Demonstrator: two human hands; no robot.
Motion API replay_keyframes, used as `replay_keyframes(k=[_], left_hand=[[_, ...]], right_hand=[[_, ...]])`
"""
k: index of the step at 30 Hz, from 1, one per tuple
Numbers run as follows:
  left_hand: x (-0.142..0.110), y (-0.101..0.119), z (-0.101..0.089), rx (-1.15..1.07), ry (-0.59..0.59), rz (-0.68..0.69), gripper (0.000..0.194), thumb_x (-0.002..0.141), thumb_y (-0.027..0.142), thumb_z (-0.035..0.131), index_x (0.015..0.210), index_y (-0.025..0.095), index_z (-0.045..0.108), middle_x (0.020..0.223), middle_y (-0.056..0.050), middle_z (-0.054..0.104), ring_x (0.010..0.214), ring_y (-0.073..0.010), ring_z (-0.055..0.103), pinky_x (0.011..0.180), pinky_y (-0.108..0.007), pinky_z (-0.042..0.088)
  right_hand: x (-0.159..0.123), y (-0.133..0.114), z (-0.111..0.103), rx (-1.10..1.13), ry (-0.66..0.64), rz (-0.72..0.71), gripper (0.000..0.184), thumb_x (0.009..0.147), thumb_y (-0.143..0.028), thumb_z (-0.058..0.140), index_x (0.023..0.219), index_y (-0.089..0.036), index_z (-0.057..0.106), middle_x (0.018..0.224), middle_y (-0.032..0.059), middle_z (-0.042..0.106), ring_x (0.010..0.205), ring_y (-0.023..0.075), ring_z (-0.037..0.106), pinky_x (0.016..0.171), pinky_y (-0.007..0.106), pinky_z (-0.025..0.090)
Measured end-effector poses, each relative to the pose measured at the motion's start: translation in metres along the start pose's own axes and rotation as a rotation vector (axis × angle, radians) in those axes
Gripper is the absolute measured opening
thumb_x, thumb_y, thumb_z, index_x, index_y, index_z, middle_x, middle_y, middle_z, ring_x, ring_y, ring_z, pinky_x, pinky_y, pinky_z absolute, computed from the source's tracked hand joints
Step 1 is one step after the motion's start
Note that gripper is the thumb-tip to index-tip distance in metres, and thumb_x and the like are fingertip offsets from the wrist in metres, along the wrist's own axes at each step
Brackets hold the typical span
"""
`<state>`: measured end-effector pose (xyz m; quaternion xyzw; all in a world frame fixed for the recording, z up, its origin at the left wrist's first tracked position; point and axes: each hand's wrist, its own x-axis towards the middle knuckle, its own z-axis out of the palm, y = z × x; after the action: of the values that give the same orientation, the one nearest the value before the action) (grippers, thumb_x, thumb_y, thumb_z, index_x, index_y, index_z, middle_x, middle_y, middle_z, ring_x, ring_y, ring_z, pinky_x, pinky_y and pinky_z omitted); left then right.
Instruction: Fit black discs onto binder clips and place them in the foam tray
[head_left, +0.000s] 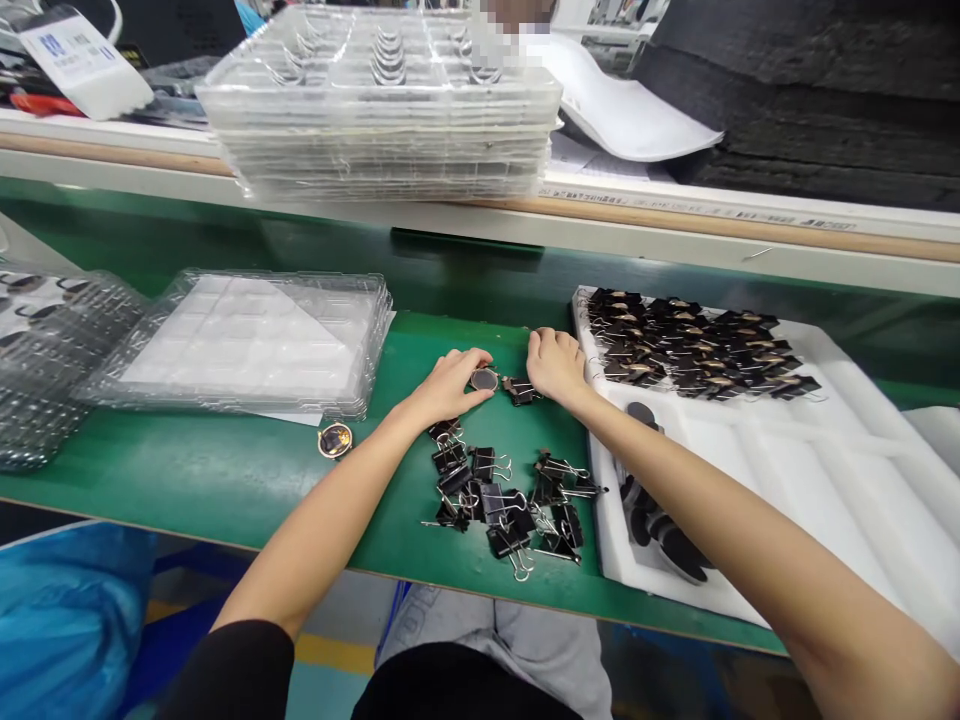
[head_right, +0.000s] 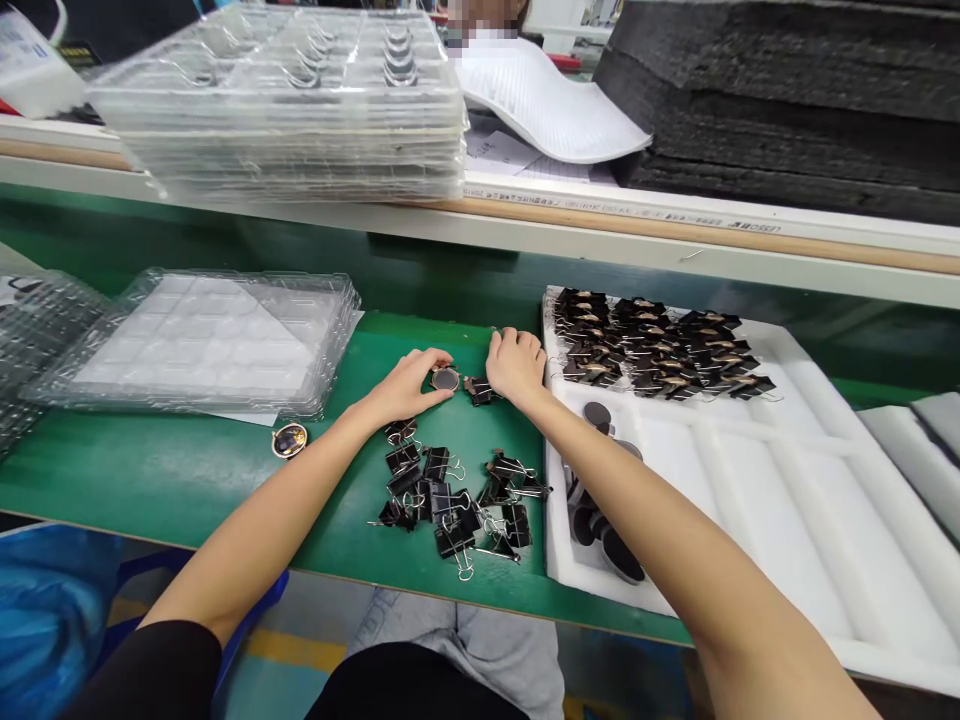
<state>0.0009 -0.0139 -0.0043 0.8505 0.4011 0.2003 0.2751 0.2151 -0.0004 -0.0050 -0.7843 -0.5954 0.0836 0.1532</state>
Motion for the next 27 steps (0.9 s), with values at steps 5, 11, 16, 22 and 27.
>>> replay_keyframes(k=[5,11,16,22,27], left_hand=[[0.002,-0.003,0.001,-0.036,-0.017,0.003,0.046,0.088,0.035,0.076,0.125,0.025,0.052,0.124,-0.006,0.066,0.118,-0.0286,0.059,0.102,-0.043,0.043],[0.008,0.003,0.001,-0.071,-0.075,0.038,0.052,0.082,0.040,0.083,0.119,0.025,0.049,0.119,-0.003,0.066,0.113,-0.0274,0.063,0.103,-0.042,0.038],[0.017,0.013,0.007,-0.100,-0.084,0.044,0.053,0.081,0.039,0.084,0.116,0.025,0.046,0.119,-0.003,0.065,0.112,-0.0272,0.063,0.102,-0.041,0.038],[0.017,0.020,0.010,-0.109,-0.065,0.005,0.055,0.081,0.038,0.084,0.118,0.024,0.045,0.120,-0.005,0.065,0.113,-0.0278,0.063,0.102,-0.042,0.039],[0.017,0.020,0.012,-0.111,-0.048,-0.004,0.059,0.080,0.038,0.086,0.118,0.024,0.044,0.121,-0.005,0.066,0.116,-0.0288,0.063,0.104,-0.044,0.038]], right_hand=[[0.006,0.014,0.016,-0.002,0.061,-0.028,0.050,0.104,-0.032,0.028,0.137,-0.004,0.054,0.139,0.0291,0.055,0.134,0.0383,0.047,0.113,0.054,0.037],[0.012,0.028,0.030,0.097,0.121,-0.115,0.056,0.088,-0.012,0.039,0.143,-0.001,0.050,0.138,0.0293,0.054,0.133,0.0388,0.047,0.113,0.056,0.038],[0.012,0.028,0.026,0.107,0.089,-0.128,0.057,0.085,-0.009,0.042,0.141,-0.002,0.051,0.137,0.0284,0.054,0.131,0.0383,0.048,0.113,0.054,0.040],[0.009,0.022,0.020,0.091,0.070,-0.101,0.056,0.085,-0.007,0.040,0.139,0.002,0.052,0.135,0.0297,0.054,0.131,0.0383,0.048,0.114,0.051,0.039],[0.009,0.022,0.022,0.128,0.092,-0.102,0.052,0.083,-0.008,0.041,0.134,-0.002,0.055,0.130,0.0282,0.055,0.127,0.0382,0.048,0.112,0.053,0.039]])
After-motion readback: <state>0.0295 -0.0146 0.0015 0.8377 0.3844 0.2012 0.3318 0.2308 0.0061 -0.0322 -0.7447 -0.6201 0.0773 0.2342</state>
